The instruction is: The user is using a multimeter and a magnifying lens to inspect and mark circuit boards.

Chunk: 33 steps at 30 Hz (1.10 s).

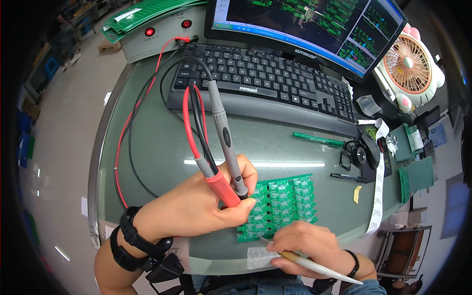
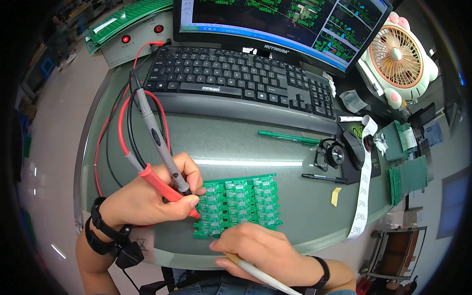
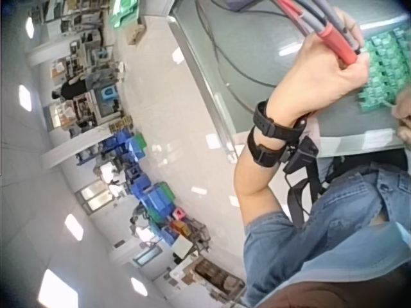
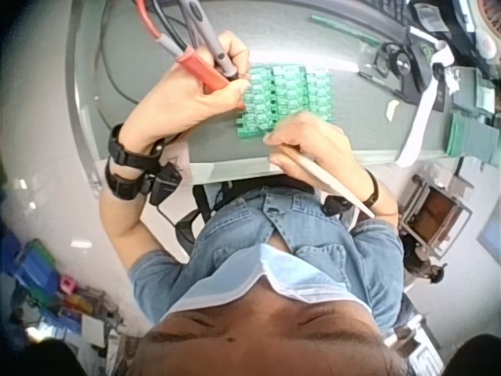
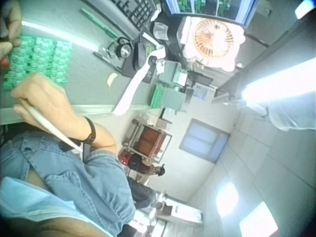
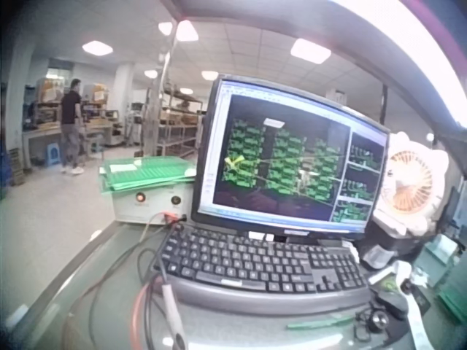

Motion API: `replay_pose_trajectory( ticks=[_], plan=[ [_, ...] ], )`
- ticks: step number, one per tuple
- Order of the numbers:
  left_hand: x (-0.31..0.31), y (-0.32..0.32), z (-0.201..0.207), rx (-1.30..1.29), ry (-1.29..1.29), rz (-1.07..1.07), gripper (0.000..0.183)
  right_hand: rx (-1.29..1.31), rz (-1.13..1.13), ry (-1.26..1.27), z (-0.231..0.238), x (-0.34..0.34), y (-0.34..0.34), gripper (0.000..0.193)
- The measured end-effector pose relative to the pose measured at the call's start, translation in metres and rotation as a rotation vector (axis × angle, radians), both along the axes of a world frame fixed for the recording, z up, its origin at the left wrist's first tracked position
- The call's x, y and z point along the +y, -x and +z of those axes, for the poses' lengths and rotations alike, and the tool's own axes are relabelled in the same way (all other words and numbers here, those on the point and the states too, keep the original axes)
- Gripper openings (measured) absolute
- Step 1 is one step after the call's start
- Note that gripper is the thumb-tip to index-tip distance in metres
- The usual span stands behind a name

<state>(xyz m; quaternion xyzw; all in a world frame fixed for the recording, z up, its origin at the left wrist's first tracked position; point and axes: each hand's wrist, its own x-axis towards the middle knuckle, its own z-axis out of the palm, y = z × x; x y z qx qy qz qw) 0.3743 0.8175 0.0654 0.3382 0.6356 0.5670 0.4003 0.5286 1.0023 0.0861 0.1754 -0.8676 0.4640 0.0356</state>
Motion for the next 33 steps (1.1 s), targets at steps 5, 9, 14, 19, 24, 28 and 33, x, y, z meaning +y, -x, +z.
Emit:
replay_pose_trajectory(
  ticks=[5, 9, 14, 19, 24, 28, 33],
  plan=[
    [0.0, 0.0, 0.0, 0.012, -0.018, 0.002, 0.016, 0.097, -0.127, 0.019, -0.02, -0.012, 0.003, 0.021],
    [-0.001, -0.001, 0.0, 0.018, -0.026, 0.01, 0.016, 0.031, -0.222, 0.02, -0.028, -0.018, 0.001, 0.024],
    [-0.001, -0.001, -0.001, 0.003, -0.018, 0.013, 0.016, 0.109, -0.227, -0.013, -0.036, -0.021, 0.0, 0.025],
    [0.0, 0.0, -0.001, 0.045, -0.035, 0.004, 0.016, 0.165, -0.233, -0.065, -0.038, -0.023, 0.001, 0.024],
    [0.0, -0.001, 0.0, 0.026, -0.03, 0.013, 0.016, 0.174, -0.242, -0.066, -0.039, -0.024, 0.001, 0.024],
    [0.0, -0.002, -0.002, 0.025, -0.031, 0.02, 0.016, 0.171, -0.236, -0.077, -0.038, -0.024, 0.001, 0.024],
    [0.0, -0.002, -0.001, 0.03, -0.028, 0.018, 0.016, 0.2, -0.204, -0.096, -0.041, -0.021, 0.001, 0.027]
  ],
)
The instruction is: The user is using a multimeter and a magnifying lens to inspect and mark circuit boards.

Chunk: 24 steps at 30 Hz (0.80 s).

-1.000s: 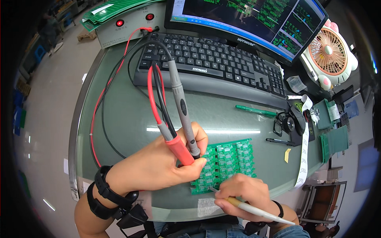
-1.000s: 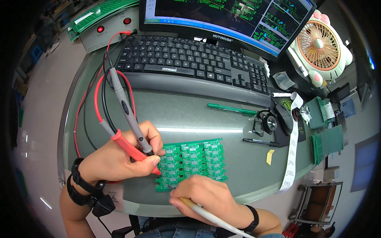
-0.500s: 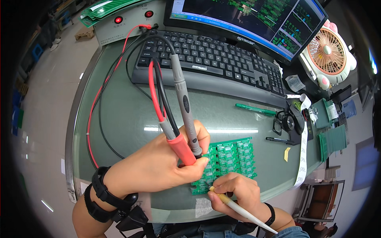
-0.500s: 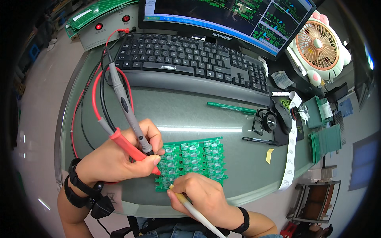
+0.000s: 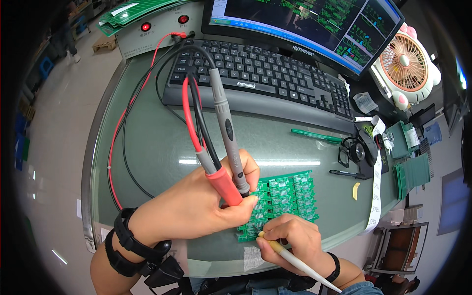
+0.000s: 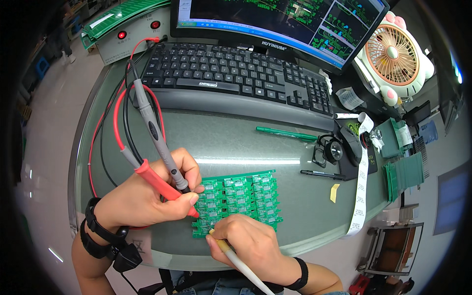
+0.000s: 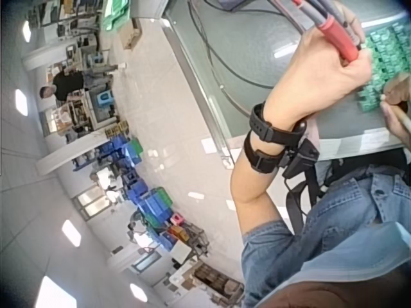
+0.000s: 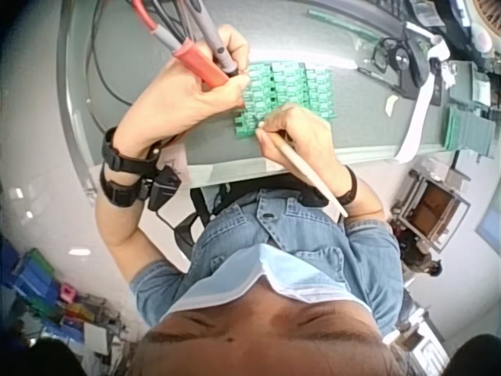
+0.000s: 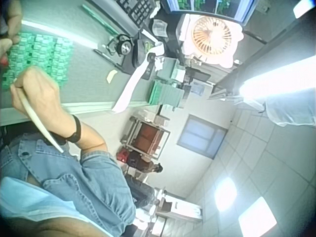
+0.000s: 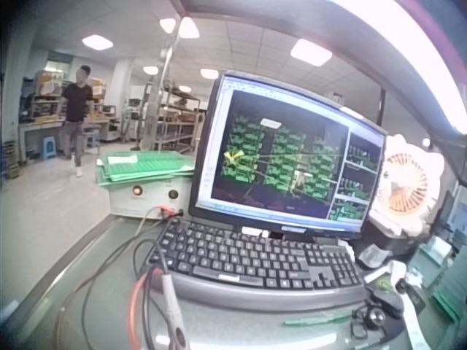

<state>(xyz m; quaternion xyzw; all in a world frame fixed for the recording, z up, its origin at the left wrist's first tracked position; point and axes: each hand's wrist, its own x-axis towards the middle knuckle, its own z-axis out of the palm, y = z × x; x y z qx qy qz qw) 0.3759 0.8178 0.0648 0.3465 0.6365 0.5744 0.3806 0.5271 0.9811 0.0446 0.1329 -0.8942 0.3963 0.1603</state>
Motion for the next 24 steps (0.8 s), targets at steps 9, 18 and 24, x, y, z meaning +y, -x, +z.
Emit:
replay_pose_trajectory(
  ticks=[9, 18, 24],
  plan=[
    [-0.0006, -0.0008, 0.001, -0.004, -0.004, 0.01, 0.016, -0.009, -0.003, -0.016, 0.0023, -0.0009, 0.0006, 0.026],
    [0.0, -0.0008, -0.0017, 0.021, -0.004, 0.013, 0.015, -0.055, -0.046, 0.025, 0.0066, -0.0045, 0.0008, 0.022],
    [0.0004, -0.0005, -0.0015, 0.019, -0.002, 0.014, 0.015, -0.056, -0.053, 0.033, 0.0072, -0.0046, 0.0011, 0.022]
  ],
)
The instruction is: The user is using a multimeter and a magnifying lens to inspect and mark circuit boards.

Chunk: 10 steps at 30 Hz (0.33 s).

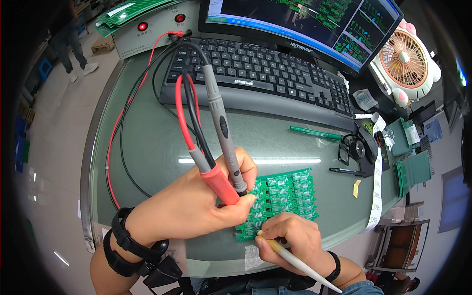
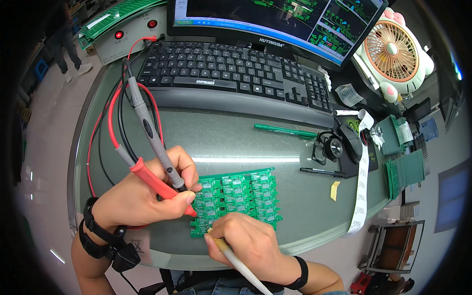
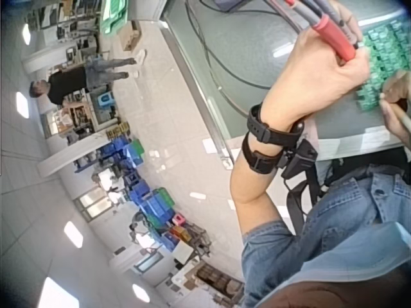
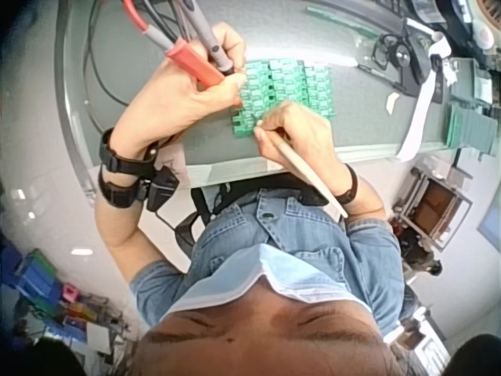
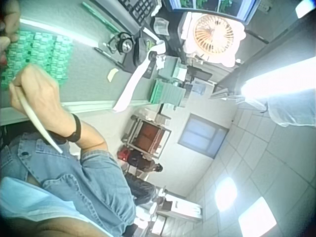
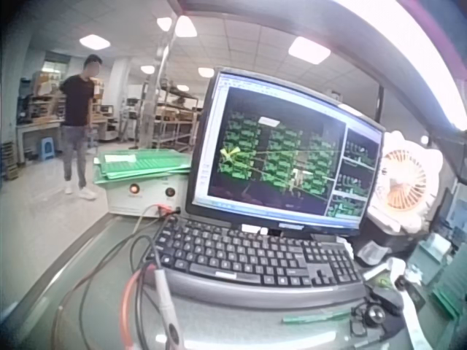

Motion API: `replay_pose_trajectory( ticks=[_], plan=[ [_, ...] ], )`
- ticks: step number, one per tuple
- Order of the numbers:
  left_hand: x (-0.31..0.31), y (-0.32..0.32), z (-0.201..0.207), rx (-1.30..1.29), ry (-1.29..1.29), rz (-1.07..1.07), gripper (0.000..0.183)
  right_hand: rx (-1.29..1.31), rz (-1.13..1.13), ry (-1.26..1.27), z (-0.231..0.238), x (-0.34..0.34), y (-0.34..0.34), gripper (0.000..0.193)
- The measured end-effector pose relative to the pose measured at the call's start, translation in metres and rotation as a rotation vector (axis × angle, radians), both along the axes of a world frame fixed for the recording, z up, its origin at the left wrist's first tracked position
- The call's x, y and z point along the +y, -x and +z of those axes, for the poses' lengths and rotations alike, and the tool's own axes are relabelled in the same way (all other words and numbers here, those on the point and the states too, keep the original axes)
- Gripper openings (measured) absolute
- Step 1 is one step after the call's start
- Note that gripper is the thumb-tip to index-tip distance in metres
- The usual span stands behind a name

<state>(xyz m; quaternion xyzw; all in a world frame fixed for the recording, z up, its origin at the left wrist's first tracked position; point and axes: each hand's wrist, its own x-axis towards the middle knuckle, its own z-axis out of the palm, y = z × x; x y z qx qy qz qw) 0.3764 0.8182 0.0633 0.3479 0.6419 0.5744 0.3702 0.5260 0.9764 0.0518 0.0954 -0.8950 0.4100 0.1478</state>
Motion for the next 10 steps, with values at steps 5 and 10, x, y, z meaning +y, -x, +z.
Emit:
replay_pose_trajectory(
  ticks=[5, 10],
  plan=[
    [-0.0007, 0.0009, -0.0022, -0.011, 0.004, -0.011, 0.016, -0.001, 0.001, -0.01, 0.0001, 0.0001, 0.0006, 0.022],
    [-0.0006, 0.0001, 0.0008, -0.032, 0.014, -0.016, 0.016, -0.005, -0.002, 0.002, -0.001, 0.0007, -0.0008, 0.022]
  ],
)
